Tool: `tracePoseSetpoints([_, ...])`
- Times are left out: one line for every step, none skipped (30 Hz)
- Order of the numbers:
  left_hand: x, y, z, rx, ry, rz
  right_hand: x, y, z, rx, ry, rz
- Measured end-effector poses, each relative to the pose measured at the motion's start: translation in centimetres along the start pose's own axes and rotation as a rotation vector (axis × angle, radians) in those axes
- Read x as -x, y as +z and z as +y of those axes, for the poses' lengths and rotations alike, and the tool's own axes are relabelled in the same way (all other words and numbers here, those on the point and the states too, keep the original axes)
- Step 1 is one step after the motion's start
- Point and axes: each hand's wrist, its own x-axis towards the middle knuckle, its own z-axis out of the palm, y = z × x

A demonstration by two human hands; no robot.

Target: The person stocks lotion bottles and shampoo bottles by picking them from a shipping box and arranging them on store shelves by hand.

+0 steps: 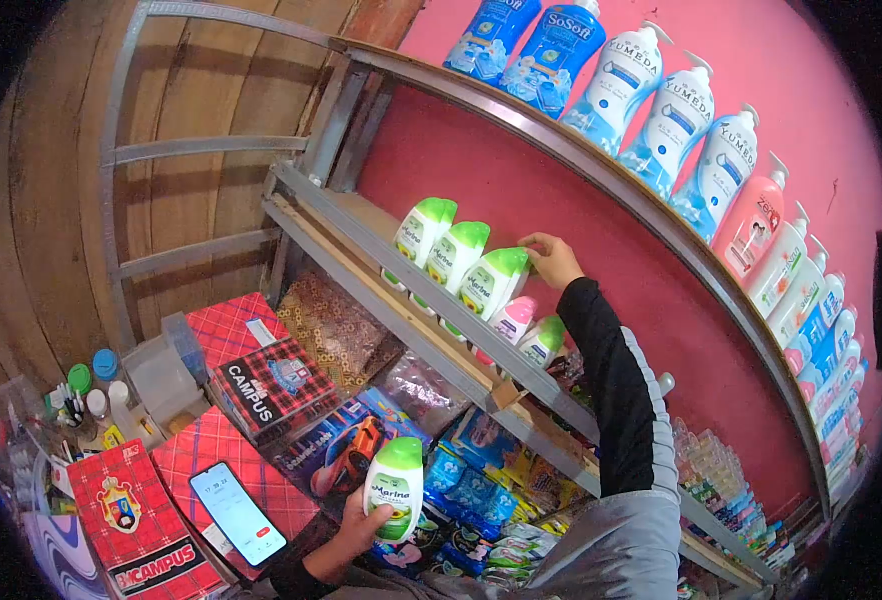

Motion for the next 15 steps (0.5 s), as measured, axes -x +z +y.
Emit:
tracePoseSetpoints([0.0, 0.1, 0.0, 0.002, 0.002, 0.004, 0.1, 0.0, -0.1, -0.005, 0.01, 0.005])
tracePoseSetpoints([0.0, 0.1, -0.1, 0.003, 0.003, 0.009, 0.0, 0.2, 0.5, -0.029, -0.011, 0.028])
tracePoseSetpoints([0.1, 0.1, -0.3, 0.001, -0.001, 0.01, -0.2, 0.4, 0.9, -0.052, -0.031, 0.051])
tracePoseSetpoints([0.2, 0.1, -0.5, -0.002, -0.004, 0.012, -0.5, 0.5, 1.4, -0.076, -0.052, 0.073])
tracePoseSetpoints([0.2, 0.1, -0.6, -0.004, -0.007, 0.016, -0.7, 0.5, 1.9, -0.054, -0.067, 0.076])
tracePoseSetpoints([0.2, 0.1, -0.6, -0.018, 0.004, 0.02, -0.7, 0.5, 1.9, -0.032, -0.08, 0.079])
tracePoseSetpoints([0.2, 0.3, -0.6, -0.033, 0.012, 0.024, -0.7, 0.6, 1.9, -0.011, -0.091, 0.081])
tracePoseSetpoints([0.2, 0.4, -0.6, -0.048, 0.02, 0.027, -0.7, 0.6, 1.9, 0.019, -0.113, 0.073])
tracePoseSetpoints([0.2, 0.6, -0.5, -0.028, 0.016, 0.031, -0.8, 0.5, 1.8, 0.049, -0.134, 0.065])
tracePoseSetpoints([0.2, 0.7, -0.5, -0.008, 0.013, 0.034, -0.7, 0.4, 1.7, 0.08, -0.156, 0.057])
tracePoseSetpoints([0.3, 0.9, -0.6, 0.012, 0.012, 0.037, -0.7, 0.3, 1.6, -0.02, -0.082, 0.013])
tracePoseSetpoints([0.3, 1.0, -0.8, 0.006, 0.005, 0.044, -0.3, 0.2, 0.9, -0.121, -0.008, -0.03])
tracePoseSetpoints([0.4, 1.0, -1.1, 0.0, 0.0, 0.049, -0.1, 0.0, 0.5, -0.223, 0.065, -0.071])
tracePoseSetpoints([0.5, 1.1, -1.2, -0.009, -0.005, 0.053, -0.3, -0.3, 1.1, -0.168, -0.031, -0.061])
tracePoseSetpoints([0.4, 1.5, -0.9, -0.017, 0.01, 0.05, -0.7, -0.5, 1.9, -0.114, -0.128, -0.05])
